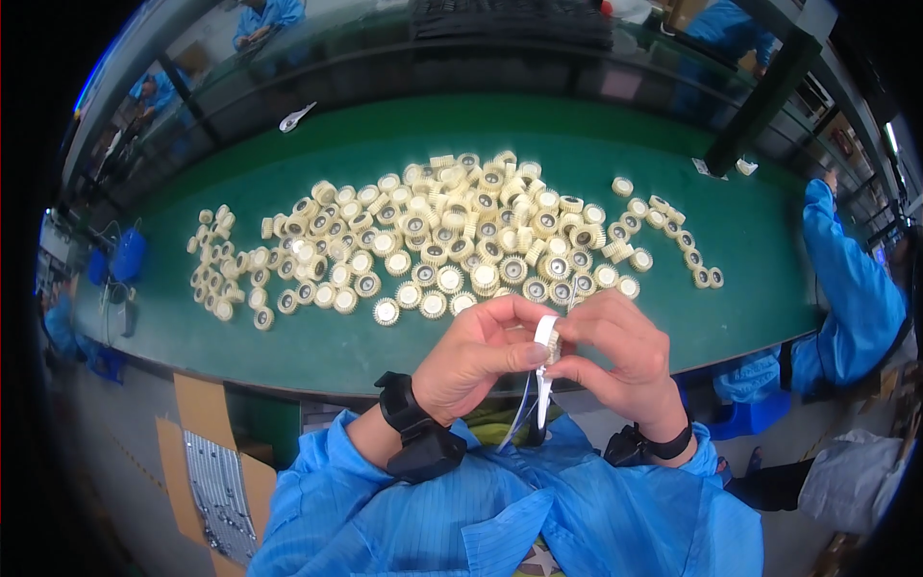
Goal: Assembling plastic gears into white housings on an assembly line.
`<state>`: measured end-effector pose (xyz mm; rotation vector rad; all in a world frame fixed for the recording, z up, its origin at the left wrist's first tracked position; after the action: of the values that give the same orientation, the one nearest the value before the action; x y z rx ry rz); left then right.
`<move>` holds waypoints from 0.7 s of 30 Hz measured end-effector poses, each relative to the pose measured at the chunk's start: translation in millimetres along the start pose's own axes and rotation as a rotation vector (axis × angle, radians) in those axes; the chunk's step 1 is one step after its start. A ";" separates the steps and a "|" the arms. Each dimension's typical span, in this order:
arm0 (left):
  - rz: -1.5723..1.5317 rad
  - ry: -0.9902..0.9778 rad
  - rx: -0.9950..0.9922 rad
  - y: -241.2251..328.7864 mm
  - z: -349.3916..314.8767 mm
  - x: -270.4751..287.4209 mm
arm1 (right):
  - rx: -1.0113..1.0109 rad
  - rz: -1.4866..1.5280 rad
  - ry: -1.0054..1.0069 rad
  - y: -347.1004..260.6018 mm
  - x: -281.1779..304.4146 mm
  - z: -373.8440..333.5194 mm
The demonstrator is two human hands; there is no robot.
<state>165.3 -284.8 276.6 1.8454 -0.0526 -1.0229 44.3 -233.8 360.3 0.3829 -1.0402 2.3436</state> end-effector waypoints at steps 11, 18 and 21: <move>-0.277 -0.012 -0.177 35.1 4.5 -19.9 | -0.699 0.777 -0.098 23.4 -45.5 -16.1; 0.009 0.068 -0.417 90.4 -6.4 0.1 | -0.778 0.456 -0.434 7.5 -18.7 42.9; 0.157 0.196 -0.329 102.2 -13.6 23.7 | -0.288 0.027 -0.479 -2.6 11.1 123.9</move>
<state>228.7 -337.9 342.5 1.6031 0.0832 -0.6927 41.6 -321.1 448.8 0.8448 -1.5861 2.1261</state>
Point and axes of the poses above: each hand's wrist, its own z-axis towards the middle knuckle, its own x-axis out of the back of the hand, y = z × x, the point moved 7 cm from there along z, towards the middle knuckle, and after that the axes turned 11 degrees about y, right-handed, at the moved point
